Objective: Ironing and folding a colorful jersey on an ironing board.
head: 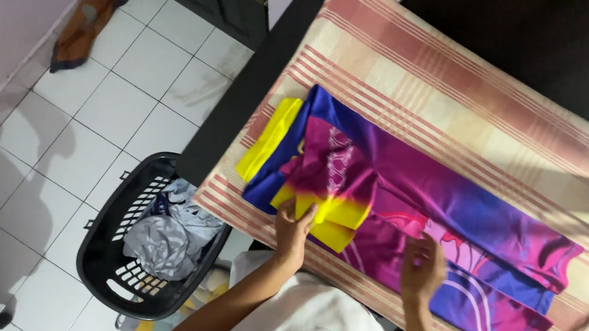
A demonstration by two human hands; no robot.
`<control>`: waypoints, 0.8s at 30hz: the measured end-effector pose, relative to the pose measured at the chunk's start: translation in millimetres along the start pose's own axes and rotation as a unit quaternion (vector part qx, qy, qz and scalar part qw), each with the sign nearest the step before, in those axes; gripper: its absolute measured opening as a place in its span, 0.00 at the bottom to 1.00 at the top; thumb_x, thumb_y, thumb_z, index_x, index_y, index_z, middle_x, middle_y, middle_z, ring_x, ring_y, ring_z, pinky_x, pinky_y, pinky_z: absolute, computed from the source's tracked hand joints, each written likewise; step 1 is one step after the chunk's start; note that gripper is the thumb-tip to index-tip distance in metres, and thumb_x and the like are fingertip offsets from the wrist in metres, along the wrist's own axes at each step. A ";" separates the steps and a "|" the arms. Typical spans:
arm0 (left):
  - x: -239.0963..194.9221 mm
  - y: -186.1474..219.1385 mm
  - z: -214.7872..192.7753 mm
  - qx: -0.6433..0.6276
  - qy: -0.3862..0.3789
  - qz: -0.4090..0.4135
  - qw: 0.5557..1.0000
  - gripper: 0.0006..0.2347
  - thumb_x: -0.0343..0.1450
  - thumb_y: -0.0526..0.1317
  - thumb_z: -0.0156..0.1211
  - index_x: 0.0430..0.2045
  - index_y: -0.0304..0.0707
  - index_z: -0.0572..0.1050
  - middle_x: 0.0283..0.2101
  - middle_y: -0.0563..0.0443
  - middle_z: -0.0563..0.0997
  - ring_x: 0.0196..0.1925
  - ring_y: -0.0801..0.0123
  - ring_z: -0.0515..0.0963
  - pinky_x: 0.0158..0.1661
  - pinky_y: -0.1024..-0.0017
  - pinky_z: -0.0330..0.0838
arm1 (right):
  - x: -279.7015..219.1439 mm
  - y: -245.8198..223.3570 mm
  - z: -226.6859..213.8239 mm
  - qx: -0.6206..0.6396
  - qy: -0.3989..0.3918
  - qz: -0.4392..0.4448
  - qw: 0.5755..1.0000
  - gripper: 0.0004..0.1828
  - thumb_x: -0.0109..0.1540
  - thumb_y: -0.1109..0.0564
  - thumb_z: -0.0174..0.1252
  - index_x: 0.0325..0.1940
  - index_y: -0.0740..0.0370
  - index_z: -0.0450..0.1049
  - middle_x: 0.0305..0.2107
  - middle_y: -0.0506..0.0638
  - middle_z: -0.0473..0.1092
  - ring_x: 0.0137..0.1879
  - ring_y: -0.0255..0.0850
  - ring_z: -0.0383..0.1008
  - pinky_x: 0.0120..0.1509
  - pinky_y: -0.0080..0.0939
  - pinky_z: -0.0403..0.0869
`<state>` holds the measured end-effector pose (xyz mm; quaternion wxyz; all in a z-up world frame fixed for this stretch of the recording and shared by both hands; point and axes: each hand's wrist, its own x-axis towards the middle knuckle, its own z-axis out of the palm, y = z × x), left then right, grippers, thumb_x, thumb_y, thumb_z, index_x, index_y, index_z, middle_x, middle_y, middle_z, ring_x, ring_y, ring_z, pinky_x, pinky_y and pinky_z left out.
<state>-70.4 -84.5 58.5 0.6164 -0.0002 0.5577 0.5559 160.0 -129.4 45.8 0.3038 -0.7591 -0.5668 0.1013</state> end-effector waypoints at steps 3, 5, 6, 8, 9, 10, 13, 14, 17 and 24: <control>-18.8 -1.1 11.3 -0.014 0.048 0.002 0.999 0.23 0.55 0.34 0.64 0.43 0.40 0.61 0.47 0.43 0.73 0.46 0.63 0.74 0.42 0.71 0.71 | -1.9 69.0 -25.7 0.038 0.132 0.040 0.990 0.10 0.62 0.61 0.54 0.48 0.63 0.68 0.34 0.50 0.69 0.30 0.36 0.69 0.29 0.30 0.67; -26.9 -0.5 20.8 0.080 0.128 0.070 0.986 0.27 0.54 0.39 0.64 0.48 0.45 0.63 0.52 0.42 0.67 0.47 0.60 0.74 0.41 0.70 0.75 | -1.3 128.9 -37.3 0.022 0.196 0.190 0.962 0.13 0.60 0.60 0.60 0.47 0.58 0.66 0.37 0.51 0.69 0.29 0.40 0.70 0.36 0.37 0.68; -28.4 -5.7 21.9 0.083 0.123 0.070 0.986 0.27 0.54 0.39 0.64 0.48 0.45 0.63 0.52 0.42 0.67 0.47 0.60 0.74 0.41 0.70 0.75 | 3.6 137.2 -46.8 0.022 0.201 0.193 0.960 0.13 0.60 0.60 0.60 0.47 0.58 0.66 0.37 0.51 0.69 0.29 0.40 0.70 0.36 0.37 0.68; -32.4 -13.9 21.5 0.142 0.113 0.151 0.972 0.31 0.55 0.43 0.63 0.53 0.48 0.58 0.57 0.45 0.63 0.55 0.59 0.68 0.48 0.66 0.69 | 9.9 151.9 -64.8 0.186 0.242 0.335 0.891 0.14 0.57 0.57 0.52 0.47 0.55 0.64 0.31 0.50 0.68 0.27 0.32 0.69 0.33 0.29 0.76; -33.5 -18.5 23.1 0.146 0.107 0.152 0.972 0.31 0.55 0.43 0.63 0.53 0.48 0.58 0.57 0.45 0.63 0.55 0.59 0.68 0.48 0.66 0.69 | 11.9 164.2 -69.0 0.187 0.248 0.338 0.889 0.14 0.57 0.57 0.52 0.47 0.55 0.64 0.31 0.50 0.68 0.27 0.32 0.69 0.33 0.29 0.76; -34.4 -22.6 24.6 0.135 0.077 0.175 0.972 0.33 0.56 0.41 0.63 0.56 0.51 0.55 0.45 0.43 0.67 0.45 0.62 0.70 0.46 0.69 0.70 | 13.9 176.1 -73.1 0.244 0.249 0.334 0.875 0.14 0.59 0.59 0.52 0.48 0.55 0.63 0.30 0.53 0.66 0.29 0.34 0.69 0.36 0.30 0.77; -3.9 -59.6 3.0 0.153 0.036 0.234 0.959 0.32 0.62 0.37 0.58 0.60 0.58 0.50 0.49 0.41 0.58 0.45 0.58 0.68 0.49 0.60 0.65 | 17.4 225.3 -70.5 0.310 0.259 0.293 0.866 0.15 0.62 0.61 0.52 0.53 0.53 0.61 0.31 0.62 0.65 0.32 0.45 0.71 0.40 0.39 0.78; 13.6 -74.2 -8.3 0.181 0.027 0.270 0.945 0.29 0.68 0.36 0.54 0.61 0.62 0.48 0.65 0.42 0.44 0.56 0.51 0.64 0.55 0.50 0.59 | 18.9 242.9 -65.2 0.320 0.265 0.256 0.873 0.17 0.64 0.61 0.53 0.55 0.51 0.62 0.32 0.67 0.65 0.34 0.53 0.74 0.41 0.46 0.78; -24.0 -38.2 25.7 0.171 0.035 0.272 0.946 0.20 0.72 0.39 0.42 0.59 0.64 0.52 0.65 0.47 0.43 0.62 0.42 0.54 0.51 0.41 0.61 | 26.9 244.9 -67.7 0.345 0.257 0.277 0.859 0.14 0.64 0.58 0.51 0.54 0.51 0.64 0.32 0.62 0.65 0.34 0.48 0.75 0.41 0.43 0.78; -16.8 -42.7 32.7 0.173 -0.003 0.244 0.954 0.13 0.71 0.43 0.49 0.49 0.51 0.69 0.56 0.43 0.56 0.57 0.49 0.61 0.46 0.45 0.68 | 43.6 249.8 -66.6 0.346 0.288 0.339 0.826 0.11 0.63 0.53 0.52 0.50 0.53 0.70 0.27 0.56 0.65 0.29 0.48 0.75 0.35 0.42 0.80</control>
